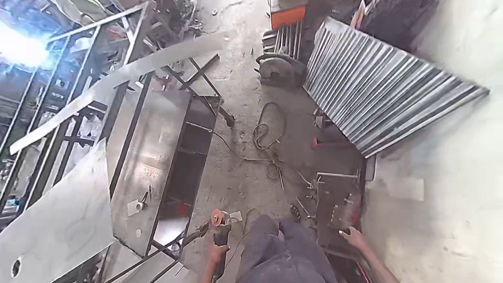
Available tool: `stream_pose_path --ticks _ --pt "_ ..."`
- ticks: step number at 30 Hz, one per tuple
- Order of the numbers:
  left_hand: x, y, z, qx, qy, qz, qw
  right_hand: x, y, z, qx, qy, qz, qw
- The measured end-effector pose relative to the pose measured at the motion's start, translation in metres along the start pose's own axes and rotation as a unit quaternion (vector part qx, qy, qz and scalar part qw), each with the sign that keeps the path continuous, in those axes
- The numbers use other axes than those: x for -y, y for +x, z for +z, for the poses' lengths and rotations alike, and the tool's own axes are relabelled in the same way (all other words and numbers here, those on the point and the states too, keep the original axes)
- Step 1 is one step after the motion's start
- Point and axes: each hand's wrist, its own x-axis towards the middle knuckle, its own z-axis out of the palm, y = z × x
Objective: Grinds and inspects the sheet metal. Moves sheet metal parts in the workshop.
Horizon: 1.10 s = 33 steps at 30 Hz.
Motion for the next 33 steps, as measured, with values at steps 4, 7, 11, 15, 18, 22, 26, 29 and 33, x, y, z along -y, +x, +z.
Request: stream_pose_path --ticks 4,7,11,15,18,22,26,29,33 --pt "0.03 -0.013 -0.009 0.004 -0.054 -0.002 0.999 0.072 -0.008 -0.039 0.009 -0.056 -0.047 0.997" --pt "0.041 -0.023 -0.016 0.012 -0.075 -0.021 0.997 0.15 -0.019 -0.068 -0.006 -0.101 -0.094 0.99" --pt "0.065 -0.008 -0.011 0.007 -0.13 -0.05 0.99 0.263 -0.031 -0.096 -0.027 -0.108 -0.172 0.979" --pt "0.047 0.024 -0.036 0.028 -0.119 -0.075 0.99 0.346 -0.034 -0.103 -0.031 -0.158 -0.217 0.963" --pt "0.029 0.056 -0.045 0.02 -0.117 -0.08 0.99 0.4 -0.038 -0.112 0.001 -0.164 -0.23 0.959" --pt "-0.014 0.102 -0.065 -0.014 -0.171 -0.019 0.985 0.498 -0.074 -0.159 -0.075 0.053 -0.327 0.941" --pt "-0.032 0.108 -0.081 -0.013 -0.156 -0.05 0.986 0.632 -0.159 -0.2 -0.227 -0.005 -0.499 0.837" --pt "-0.058 0.118 -0.089 -0.018 -0.171 -0.051 0.984 0.718 -0.196 -0.248 -0.359 -0.111 -0.554 0.743" --pt "-0.064 0.097 -0.081 -0.055 -0.268 -0.02 0.962 0.816 -0.163 -0.287 -0.349 -0.294 -0.54 0.707"
